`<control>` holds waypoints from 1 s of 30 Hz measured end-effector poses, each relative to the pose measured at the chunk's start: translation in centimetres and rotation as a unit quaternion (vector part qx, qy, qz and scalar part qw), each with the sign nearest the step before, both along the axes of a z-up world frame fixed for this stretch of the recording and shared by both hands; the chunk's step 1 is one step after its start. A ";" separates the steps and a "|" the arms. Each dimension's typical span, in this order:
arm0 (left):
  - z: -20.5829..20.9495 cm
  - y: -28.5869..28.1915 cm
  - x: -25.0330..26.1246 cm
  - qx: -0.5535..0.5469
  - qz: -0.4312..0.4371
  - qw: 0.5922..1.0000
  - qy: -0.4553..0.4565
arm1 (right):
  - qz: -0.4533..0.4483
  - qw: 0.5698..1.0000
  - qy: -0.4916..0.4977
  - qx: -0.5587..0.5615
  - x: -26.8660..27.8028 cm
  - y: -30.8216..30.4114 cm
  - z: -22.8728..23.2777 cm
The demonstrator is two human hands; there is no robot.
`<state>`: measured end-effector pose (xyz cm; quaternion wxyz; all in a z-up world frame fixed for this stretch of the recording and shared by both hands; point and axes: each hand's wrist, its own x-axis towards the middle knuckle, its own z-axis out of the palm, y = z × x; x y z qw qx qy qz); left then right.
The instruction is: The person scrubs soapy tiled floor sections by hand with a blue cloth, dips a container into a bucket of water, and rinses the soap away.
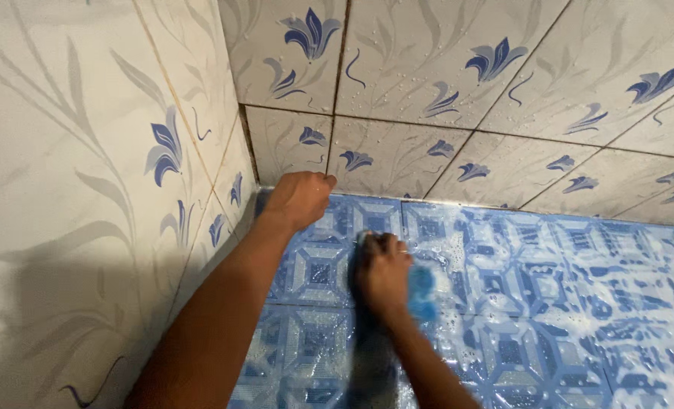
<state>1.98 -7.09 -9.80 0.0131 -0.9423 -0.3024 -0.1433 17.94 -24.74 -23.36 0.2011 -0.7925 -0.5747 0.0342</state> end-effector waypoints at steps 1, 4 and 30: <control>-0.1 0.2 0.1 0.002 0.000 1.000 0.002 | 0.037 0.993 -0.061 -0.092 -2.2 0.3 -0.4; -0.3 0.2 -0.3 0.003 -0.008 1.000 -0.019 | 0.042 0.982 -0.121 0.139 -11.4 -3.2 -0.3; -1.3 -2.0 0.9 -0.013 -0.017 1.000 0.001 | -0.051 0.998 -0.030 -0.032 -0.9 -0.4 3.2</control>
